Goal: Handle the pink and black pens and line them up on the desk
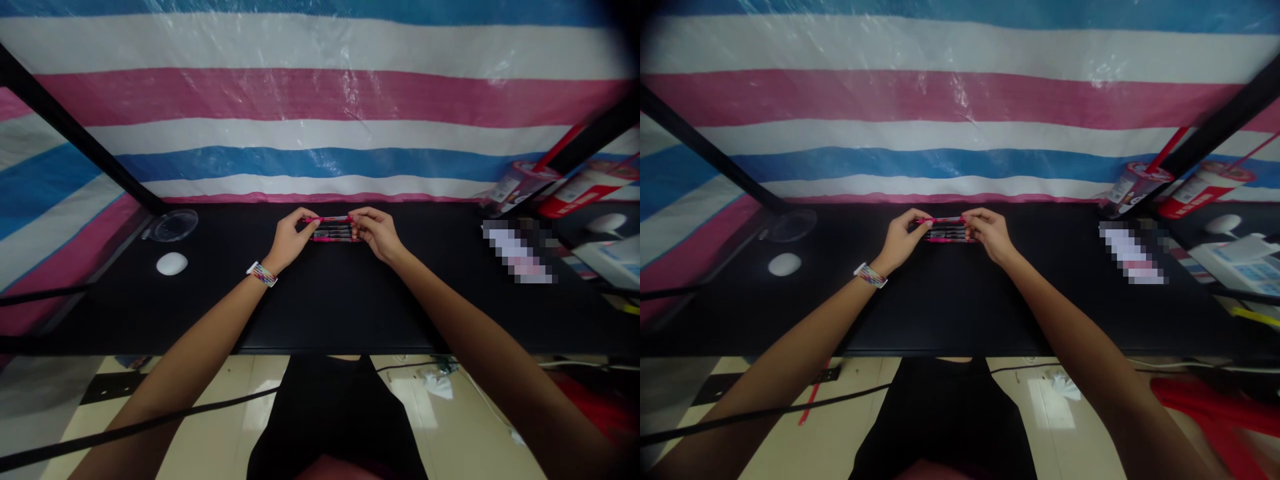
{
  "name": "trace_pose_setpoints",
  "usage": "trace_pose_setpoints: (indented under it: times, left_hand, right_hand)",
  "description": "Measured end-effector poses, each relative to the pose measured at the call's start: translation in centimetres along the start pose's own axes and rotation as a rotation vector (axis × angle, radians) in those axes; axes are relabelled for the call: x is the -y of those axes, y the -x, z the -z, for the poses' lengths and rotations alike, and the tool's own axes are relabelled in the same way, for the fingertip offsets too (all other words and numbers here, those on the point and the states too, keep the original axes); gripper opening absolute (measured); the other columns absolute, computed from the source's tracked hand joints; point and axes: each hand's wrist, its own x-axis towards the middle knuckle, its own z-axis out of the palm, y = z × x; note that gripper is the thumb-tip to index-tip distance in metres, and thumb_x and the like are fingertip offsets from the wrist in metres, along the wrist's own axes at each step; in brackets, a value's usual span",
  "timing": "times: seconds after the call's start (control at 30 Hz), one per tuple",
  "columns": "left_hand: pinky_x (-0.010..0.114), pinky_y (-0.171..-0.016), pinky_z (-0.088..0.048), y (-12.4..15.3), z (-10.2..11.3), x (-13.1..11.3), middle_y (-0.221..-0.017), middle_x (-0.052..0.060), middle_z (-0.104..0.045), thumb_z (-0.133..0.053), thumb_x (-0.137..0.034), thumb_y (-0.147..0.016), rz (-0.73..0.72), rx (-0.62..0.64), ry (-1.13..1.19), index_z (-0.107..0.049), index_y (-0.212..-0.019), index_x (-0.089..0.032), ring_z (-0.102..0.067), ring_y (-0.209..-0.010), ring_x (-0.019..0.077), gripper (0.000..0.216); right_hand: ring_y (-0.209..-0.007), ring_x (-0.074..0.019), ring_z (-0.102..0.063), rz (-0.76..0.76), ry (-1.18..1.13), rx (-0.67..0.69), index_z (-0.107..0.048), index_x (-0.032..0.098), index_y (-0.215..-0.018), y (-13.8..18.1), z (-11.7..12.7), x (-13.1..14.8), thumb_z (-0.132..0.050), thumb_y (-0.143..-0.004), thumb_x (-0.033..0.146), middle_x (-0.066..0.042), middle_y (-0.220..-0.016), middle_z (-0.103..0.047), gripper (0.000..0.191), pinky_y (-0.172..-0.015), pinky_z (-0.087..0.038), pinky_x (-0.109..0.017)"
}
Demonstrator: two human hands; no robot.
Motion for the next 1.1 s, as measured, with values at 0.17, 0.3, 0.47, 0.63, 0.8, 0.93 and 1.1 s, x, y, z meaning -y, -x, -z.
trace_pose_setpoints:
  times: [0.17,0.3,0.47,0.63,0.8,0.93,1.1]
  left_hand:
    - [0.038,-0.093,-0.060,0.03,0.10,-0.12,-0.100,0.004,-0.080,-0.074,-0.024,-0.100,0.005,0.006,-0.007,-0.076,-0.102,-0.022,-0.075,-0.094,0.0200,0.003]
    - [0.038,-0.093,-0.060,0.00,0.14,-0.07,-0.100,0.005,-0.080,-0.073,-0.025,-0.101,0.007,0.007,-0.014,-0.075,-0.101,-0.022,-0.075,-0.094,0.0201,0.003]
    - [0.035,-0.089,-0.058,-0.08,0.13,0.29,-0.097,0.003,-0.079,-0.072,-0.026,-0.101,0.007,-0.002,0.003,-0.075,-0.101,-0.022,-0.074,-0.091,0.0193,0.005]
    - [0.034,-0.083,-0.056,-0.09,0.19,0.51,-0.092,0.002,-0.077,-0.072,-0.031,-0.103,0.011,0.006,0.005,-0.074,-0.100,-0.024,-0.071,-0.085,0.0181,0.008]
    - [0.033,-0.079,-0.054,0.00,0.20,0.42,-0.082,0.000,-0.072,-0.068,-0.035,-0.106,0.016,0.031,-0.004,-0.073,-0.101,-0.025,-0.068,-0.078,0.0170,0.013]
    - [0.033,-0.080,-0.053,0.09,0.23,0.46,-0.080,-0.001,-0.070,-0.066,-0.038,-0.108,0.000,0.049,-0.039,-0.073,-0.100,-0.025,-0.067,-0.077,0.0169,0.016]
    - [0.034,-0.078,-0.052,0.15,0.34,0.47,-0.079,0.000,-0.067,-0.065,-0.038,-0.108,-0.005,0.058,-0.068,-0.074,-0.097,-0.026,-0.063,-0.077,0.0174,0.018]
  right_hand:
    - [-0.066,-0.0149,-0.061,-0.007,0.049,0.007,-0.081,0.023,-0.091,-0.07,0.04,-0.07,-0.089,-0.077,0.035,0.000,-0.075,-0.068,0.019,-0.066,-0.057,-0.035]
    - [-0.066,-0.0152,-0.063,-0.014,0.047,0.002,-0.081,0.024,-0.091,-0.03,-0.04,0.03,-0.090,-0.076,0.037,0.000,-0.075,-0.070,0.022,-0.068,-0.060,-0.036]
    - [-0.066,-0.0158,-0.068,0.010,0.045,0.010,-0.082,0.022,-0.090,0.05,-0.10,0.01,-0.095,-0.074,0.038,-0.001,-0.075,-0.073,0.026,-0.071,-0.062,-0.037]
    - [-0.065,-0.0159,-0.070,0.028,0.064,0.000,-0.083,0.022,-0.089,-0.01,-0.01,-0.19,-0.095,-0.073,0.040,-0.001,-0.075,-0.075,0.027,-0.072,-0.064,-0.037]
    - [-0.067,-0.0166,-0.071,0.043,0.068,-0.016,-0.083,0.022,-0.089,-0.10,0.07,-0.24,-0.096,-0.072,0.041,-0.002,-0.075,-0.075,0.028,-0.075,-0.066,-0.038]
    - [-0.069,-0.0177,-0.071,0.040,0.079,-0.038,-0.083,0.023,-0.088,-0.16,0.06,-0.15,-0.096,-0.072,0.041,-0.002,-0.077,-0.076,0.028,-0.075,-0.067,-0.039]
    - [-0.069,-0.0172,-0.071,0.022,0.048,-0.039,-0.083,0.022,-0.087,-0.06,-0.12,0.08,-0.093,-0.074,0.037,-0.003,-0.078,-0.075,0.022,-0.076,-0.067,-0.039]
